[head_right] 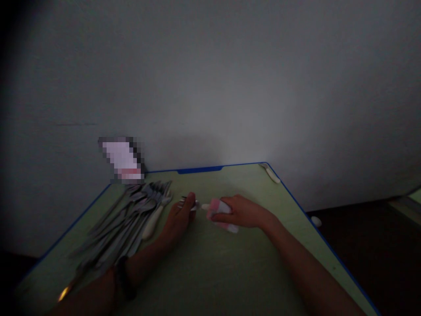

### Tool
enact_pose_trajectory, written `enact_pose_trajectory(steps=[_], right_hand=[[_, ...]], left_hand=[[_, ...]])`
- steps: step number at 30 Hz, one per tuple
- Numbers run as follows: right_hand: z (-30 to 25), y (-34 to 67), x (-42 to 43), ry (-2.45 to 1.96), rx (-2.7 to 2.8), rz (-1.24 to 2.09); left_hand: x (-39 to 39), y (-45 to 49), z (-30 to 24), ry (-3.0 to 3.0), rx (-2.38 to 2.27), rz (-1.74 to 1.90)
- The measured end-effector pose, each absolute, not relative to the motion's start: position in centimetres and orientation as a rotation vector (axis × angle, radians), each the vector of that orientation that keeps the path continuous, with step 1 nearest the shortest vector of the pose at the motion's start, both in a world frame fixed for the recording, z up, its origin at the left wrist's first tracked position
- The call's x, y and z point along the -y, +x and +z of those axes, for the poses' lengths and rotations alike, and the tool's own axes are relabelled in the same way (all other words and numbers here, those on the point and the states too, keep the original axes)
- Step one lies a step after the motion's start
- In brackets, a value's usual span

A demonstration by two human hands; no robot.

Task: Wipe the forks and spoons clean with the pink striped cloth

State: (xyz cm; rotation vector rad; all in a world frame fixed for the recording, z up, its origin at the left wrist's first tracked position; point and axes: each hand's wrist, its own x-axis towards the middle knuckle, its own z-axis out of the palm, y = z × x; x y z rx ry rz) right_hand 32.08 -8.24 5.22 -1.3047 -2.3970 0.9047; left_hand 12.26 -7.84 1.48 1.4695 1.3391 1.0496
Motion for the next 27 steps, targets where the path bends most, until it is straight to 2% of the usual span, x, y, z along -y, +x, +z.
enact_pose_trajectory(steps=[9,15,20,27], right_hand=[[3.1,32.4,8.3,-1.334,2.315,0.698],[2.7,31.7,8.9,-1.187,2.070,0.518],[3.7,30.7,9.4,-1.143,1.998,0.621],[3.9,30.2,9.2,-1.156,1.760,0.979]], left_hand=[[5.8,11.1,0.4,0.961,-1.172,1.480],[6.5,11.5,0.7,1.136,-1.117,1.466],[7.6,11.9,0.9,1.428,-1.216,1.374],[7.2,11.8,0.5,1.705,-1.251,1.212]])
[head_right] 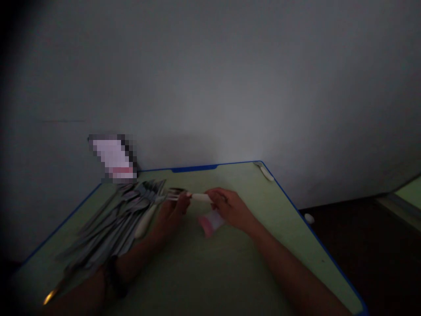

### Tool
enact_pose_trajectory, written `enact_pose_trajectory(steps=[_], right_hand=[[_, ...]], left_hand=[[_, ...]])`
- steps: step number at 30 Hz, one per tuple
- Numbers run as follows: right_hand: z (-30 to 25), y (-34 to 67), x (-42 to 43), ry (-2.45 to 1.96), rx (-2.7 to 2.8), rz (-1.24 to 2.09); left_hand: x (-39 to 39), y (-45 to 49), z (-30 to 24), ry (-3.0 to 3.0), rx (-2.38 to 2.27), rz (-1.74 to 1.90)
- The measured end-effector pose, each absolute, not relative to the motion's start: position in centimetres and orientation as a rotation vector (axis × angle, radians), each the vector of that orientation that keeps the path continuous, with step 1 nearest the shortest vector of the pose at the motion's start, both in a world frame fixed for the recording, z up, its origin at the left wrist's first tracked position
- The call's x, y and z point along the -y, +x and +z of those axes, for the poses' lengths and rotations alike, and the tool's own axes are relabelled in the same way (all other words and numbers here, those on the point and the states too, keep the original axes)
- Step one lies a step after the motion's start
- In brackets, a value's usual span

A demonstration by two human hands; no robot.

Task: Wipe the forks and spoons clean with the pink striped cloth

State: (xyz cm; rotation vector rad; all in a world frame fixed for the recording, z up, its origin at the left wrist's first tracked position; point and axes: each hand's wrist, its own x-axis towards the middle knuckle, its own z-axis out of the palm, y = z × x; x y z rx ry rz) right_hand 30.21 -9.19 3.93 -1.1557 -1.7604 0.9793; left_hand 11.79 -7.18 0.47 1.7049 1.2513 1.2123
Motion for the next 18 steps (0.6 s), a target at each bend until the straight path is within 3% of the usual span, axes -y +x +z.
enact_pose_trajectory(steps=[8,18], right_hand=[[2.7,37.2,5.5,-1.545,1.641,0.381],[-2.1,44.0,2.1,-2.101,1.745,-0.335]], left_hand=[[8.1,12.5,-0.1,2.291,-0.982,0.907],[8.0,12.6,0.3,2.287,-0.957,0.758]])
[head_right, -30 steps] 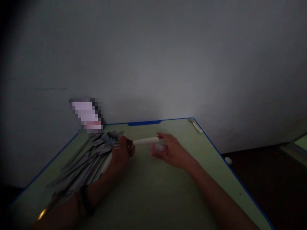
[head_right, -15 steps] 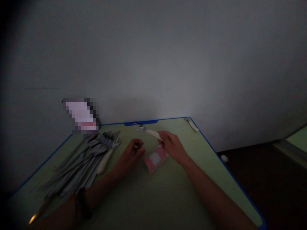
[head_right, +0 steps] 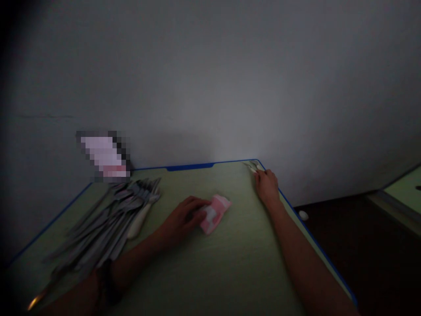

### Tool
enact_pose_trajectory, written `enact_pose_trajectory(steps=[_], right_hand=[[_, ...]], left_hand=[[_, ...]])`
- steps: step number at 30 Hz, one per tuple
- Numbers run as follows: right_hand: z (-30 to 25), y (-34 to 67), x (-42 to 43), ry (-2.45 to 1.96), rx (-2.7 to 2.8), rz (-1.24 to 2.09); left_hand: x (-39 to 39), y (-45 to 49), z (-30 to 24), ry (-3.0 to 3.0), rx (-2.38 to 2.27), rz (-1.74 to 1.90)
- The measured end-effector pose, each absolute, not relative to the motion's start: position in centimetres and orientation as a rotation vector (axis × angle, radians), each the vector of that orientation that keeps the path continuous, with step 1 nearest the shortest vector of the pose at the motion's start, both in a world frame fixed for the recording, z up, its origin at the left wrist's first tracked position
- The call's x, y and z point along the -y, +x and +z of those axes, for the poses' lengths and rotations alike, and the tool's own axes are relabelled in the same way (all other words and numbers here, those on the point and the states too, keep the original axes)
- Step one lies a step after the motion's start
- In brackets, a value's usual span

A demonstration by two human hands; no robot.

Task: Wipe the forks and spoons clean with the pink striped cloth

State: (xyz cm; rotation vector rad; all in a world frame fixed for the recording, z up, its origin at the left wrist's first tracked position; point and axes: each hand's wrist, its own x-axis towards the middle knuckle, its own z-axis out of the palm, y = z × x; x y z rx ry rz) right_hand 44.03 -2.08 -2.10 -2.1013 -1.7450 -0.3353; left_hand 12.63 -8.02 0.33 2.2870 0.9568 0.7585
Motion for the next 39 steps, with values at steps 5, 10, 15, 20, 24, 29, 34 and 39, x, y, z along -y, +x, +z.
enact_pose_trajectory(steps=[5,10,15,20,24,29,34,39], right_hand=[[-2.2,42.9,2.7,-2.142,1.723,-0.407],[-2.0,41.8,3.4,-2.155,1.698,-0.411],[-1.6,41.5,3.4,-2.179,1.705,-0.473],[-1.2,41.3,2.7,-2.242,1.724,-0.584],[-0.8,41.2,2.1,-2.303,1.751,-0.618],[-0.7,41.3,2.2,-2.321,1.746,-0.655],[-0.6,41.3,2.2,-2.320,1.731,-0.612],[-0.7,41.2,2.1,-2.307,1.673,-0.611]], left_hand=[[8.1,12.7,0.4,2.256,-0.954,0.753],[8.0,12.7,0.2,2.265,-0.979,0.750],[8.1,12.6,0.4,2.285,-0.964,0.743],[8.1,12.7,0.3,2.294,-0.973,0.760],[8.1,12.6,0.4,2.295,-0.966,0.762],[8.1,12.5,0.6,2.295,-0.957,0.746],[8.1,12.5,0.5,2.279,-0.956,0.760],[8.1,12.6,0.4,2.254,-0.955,0.772]])
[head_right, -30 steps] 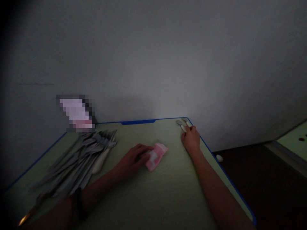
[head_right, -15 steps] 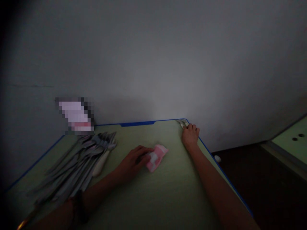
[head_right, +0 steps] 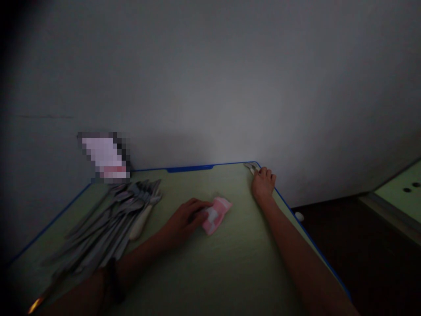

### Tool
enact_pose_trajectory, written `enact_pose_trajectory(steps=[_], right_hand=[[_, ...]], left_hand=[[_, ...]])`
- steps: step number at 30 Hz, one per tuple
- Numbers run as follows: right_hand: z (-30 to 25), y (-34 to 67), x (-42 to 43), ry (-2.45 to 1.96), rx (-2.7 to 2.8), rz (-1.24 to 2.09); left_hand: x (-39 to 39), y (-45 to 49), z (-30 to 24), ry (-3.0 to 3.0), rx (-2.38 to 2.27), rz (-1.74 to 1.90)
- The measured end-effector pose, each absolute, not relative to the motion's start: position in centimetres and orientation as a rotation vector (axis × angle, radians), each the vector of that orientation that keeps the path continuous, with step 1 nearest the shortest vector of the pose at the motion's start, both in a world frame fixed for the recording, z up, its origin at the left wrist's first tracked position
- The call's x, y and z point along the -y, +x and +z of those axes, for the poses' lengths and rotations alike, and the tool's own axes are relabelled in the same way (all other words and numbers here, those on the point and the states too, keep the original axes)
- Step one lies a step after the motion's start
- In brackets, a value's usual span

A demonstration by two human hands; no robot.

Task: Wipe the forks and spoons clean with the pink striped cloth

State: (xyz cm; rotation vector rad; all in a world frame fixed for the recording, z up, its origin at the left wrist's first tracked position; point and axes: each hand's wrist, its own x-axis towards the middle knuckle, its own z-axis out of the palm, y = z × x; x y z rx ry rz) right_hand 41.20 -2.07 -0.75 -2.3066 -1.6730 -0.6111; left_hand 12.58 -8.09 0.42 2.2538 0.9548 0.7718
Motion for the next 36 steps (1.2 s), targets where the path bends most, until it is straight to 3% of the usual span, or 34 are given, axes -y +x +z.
enact_pose_trajectory(steps=[5,10,14,21,28,36], right_hand=[[-0.1,38.5,3.3,-2.041,1.757,-0.477],[0.8,32.6,6.2,-1.431,1.794,0.108],[0.0,29.0,7.9,-1.369,1.749,0.416],[-1.4,27.4,5.1,-1.506,2.042,0.027],[-1.1,27.4,3.7,-1.439,1.953,0.025],[-0.2,27.0,4.8,-1.097,2.151,0.182]], left_hand=[[8.1,12.7,0.2,2.183,-0.997,0.812],[7.9,12.6,-0.1,2.041,-1.146,0.926],[7.6,11.9,0.2,2.076,-1.192,1.018],[8.2,9.8,1.2,2.574,-1.385,0.766],[9.7,8.5,2.1,2.718,-1.869,0.218],[9.5,8.0,3.1,2.780,-1.507,0.072]])
